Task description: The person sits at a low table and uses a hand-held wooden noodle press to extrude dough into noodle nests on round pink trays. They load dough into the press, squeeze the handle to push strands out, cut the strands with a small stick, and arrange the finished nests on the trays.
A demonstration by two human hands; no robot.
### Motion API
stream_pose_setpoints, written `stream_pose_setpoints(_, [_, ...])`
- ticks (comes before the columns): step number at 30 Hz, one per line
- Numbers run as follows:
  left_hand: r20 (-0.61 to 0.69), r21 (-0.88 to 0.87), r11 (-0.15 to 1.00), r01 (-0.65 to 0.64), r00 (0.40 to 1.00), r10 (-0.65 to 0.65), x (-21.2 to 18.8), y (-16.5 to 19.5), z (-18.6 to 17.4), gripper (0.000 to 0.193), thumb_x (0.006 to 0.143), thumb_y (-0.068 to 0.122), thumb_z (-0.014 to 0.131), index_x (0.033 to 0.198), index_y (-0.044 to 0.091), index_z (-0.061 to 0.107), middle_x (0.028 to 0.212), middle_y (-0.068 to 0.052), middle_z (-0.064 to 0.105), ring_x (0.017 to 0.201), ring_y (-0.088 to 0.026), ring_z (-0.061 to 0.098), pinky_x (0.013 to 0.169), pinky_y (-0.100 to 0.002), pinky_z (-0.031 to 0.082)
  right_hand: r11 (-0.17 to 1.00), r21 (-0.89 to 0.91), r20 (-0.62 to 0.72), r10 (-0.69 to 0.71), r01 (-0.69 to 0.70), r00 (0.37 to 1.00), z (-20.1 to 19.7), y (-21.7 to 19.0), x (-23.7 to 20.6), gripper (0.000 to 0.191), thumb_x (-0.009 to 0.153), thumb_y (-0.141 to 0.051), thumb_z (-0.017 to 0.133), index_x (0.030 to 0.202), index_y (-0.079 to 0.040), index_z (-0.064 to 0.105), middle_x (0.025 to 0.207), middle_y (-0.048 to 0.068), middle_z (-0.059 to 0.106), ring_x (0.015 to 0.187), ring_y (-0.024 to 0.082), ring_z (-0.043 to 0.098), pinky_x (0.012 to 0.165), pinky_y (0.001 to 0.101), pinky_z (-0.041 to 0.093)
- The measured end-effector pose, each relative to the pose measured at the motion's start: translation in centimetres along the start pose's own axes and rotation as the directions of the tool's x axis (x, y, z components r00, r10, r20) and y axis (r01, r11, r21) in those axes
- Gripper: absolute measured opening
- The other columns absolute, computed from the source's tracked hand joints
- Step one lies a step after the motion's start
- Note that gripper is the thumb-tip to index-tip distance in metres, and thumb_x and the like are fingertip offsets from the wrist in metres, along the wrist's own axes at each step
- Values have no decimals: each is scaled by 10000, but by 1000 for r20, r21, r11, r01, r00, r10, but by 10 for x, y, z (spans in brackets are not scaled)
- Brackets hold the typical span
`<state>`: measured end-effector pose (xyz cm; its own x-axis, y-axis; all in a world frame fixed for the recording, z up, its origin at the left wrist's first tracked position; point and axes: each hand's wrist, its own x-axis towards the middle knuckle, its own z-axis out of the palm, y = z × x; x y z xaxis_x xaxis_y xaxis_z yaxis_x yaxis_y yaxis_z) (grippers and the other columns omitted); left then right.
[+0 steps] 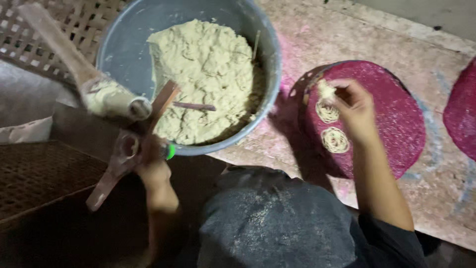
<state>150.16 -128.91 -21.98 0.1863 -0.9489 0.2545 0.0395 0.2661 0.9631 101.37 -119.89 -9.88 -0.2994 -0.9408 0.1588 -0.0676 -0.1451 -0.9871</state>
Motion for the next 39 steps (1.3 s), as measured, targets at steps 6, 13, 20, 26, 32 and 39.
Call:
stream_pose_setpoints(6, [-4,-125,992,-9,1000,9,28,4,14,247,1002,73,632,1209,-57,668,1226,-80,677,1125,-171,615,1003,-348,494,811,-527,14,-290,253,957,126,2,-22,377,877,39,812,1227,3,677,1200,142,613,1118,235,614,951,344,508])
stream_pose_setpoints(13, [78,89,985,-149,987,142,42,23,18,144,1050,31,603,1148,-18,697,1124,-67,709,1048,-213,648,970,-365,512,755,-614,151,-173,229,973,151,-43,-33,264,889,-39,796,1144,-61,732,1163,107,656,976,218,677,790,330,563])
stream_pose_setpoints(20, [340,489,676,-551,835,433,42,8,3,232,1026,-36,575,1226,-45,692,1113,-176,712,1031,-338,677,924,-463,528,646,-634,598,60,426,799,171,-63,42,253,835,-22,787,1085,-37,750,1105,159,675,942,272,687,822,410,583])
stream_pose_setpoints(26, [378,597,533,-600,796,473,33,-19,0,239,996,10,610,1209,-28,710,1169,-225,710,1106,-397,676,996,-518,514,368,-693,483,-402,620,778,111,-121,70,269,985,117,644,1244,45,644,1207,244,655,1145,344,659,1014,407,555])
stream_pose_setpoints(32, [303,540,636,-552,832,465,37,-25,3,199,1001,1,611,1173,-42,704,1138,-221,714,1073,-402,682,971,-507,521,445,-595,63,-804,669,591,148,-69,82,267,879,-158,585,1129,-81,640,1297,127,657,1332,347,548,1183,560,373])
stream_pose_setpoints(39, [234,505,675,-537,838,492,86,15,-1,213,942,39,635,1140,-7,698,1136,-192,692,1076,-384,633,956,-493,481,363,-694,670,7,622,743,264,-29,90,285,843,-194,683,1119,-135,717,1075,87,708,1045,294,678,876,522,510])
